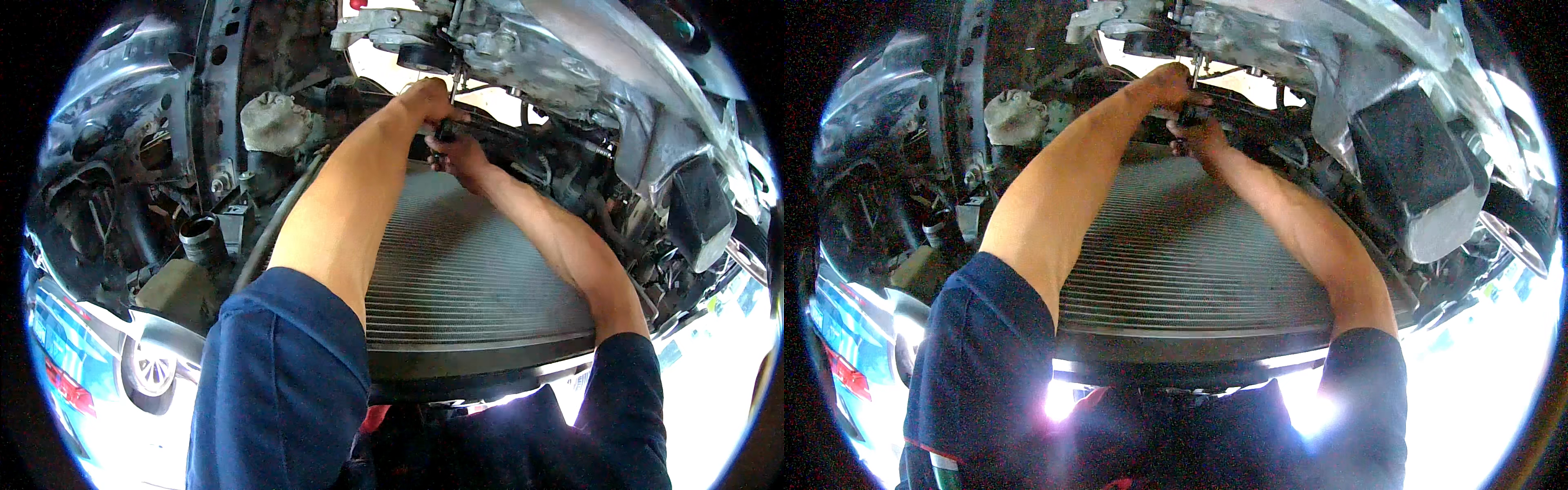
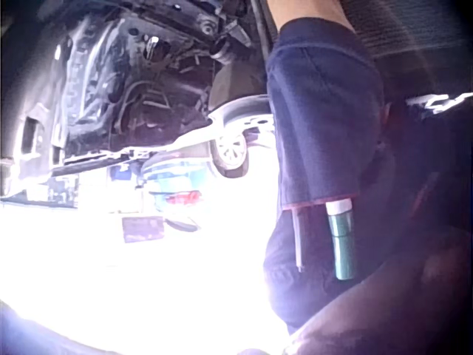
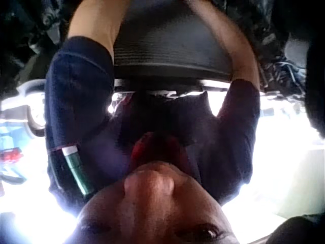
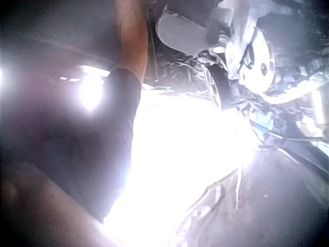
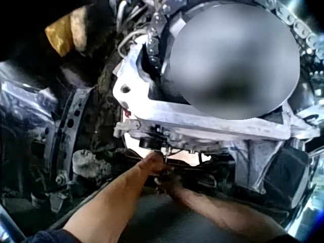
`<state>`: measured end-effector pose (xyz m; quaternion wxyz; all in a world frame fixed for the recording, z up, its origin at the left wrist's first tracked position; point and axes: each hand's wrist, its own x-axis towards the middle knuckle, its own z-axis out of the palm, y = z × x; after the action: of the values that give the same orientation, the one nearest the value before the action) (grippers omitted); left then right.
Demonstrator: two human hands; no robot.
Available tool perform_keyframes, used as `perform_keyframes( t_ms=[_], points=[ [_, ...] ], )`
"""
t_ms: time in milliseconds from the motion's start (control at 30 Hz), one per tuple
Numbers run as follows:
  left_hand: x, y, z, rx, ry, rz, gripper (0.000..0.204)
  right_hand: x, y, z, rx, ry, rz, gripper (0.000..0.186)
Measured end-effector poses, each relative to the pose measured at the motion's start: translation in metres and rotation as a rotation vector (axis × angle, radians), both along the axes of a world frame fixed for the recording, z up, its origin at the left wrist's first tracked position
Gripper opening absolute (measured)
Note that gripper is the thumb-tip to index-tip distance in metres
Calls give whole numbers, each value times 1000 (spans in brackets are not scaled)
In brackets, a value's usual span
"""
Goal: The person works under the hood of a car, using a wrench to tighten bolts on the engine. He repeatedly reaches into the engine bay, adjusts components, and places tools on the hood. The task involves mechanical repair actions focused on securing engine parts.
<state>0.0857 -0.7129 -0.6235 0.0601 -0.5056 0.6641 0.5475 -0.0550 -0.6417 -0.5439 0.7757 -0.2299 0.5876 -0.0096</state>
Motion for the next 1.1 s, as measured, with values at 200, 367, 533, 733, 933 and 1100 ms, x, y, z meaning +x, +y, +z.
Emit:
perform_keyframes(
  t_ms=[200, 367, 533, 733, 933, 1100],
  points=[
    [4, 2, 7, 86, 11, 9, 38, -5, -3, -5, 123, -178, -178, 24],
    [7, 1, 10, 18, 14, -17, 64, -4, -4, -7, 13, 26, -93, 26],
    [6, 3, 8, 146, 122, 26, 60, -2, -1, -9, 108, -158, -289, 26],
    [6, -2, 13, 341, 161, 178, 35, 1, -4, -7, 55, -8, -214, 24],
    [10, -3, 22, 36, -103, -93, 68, 2, -11, 0, 90, 9, -175, 33],
    [9, -5, 25, 291, 250, 86, 57, 0, -13, 1, 118, -164, -254, 30]
  ],
)
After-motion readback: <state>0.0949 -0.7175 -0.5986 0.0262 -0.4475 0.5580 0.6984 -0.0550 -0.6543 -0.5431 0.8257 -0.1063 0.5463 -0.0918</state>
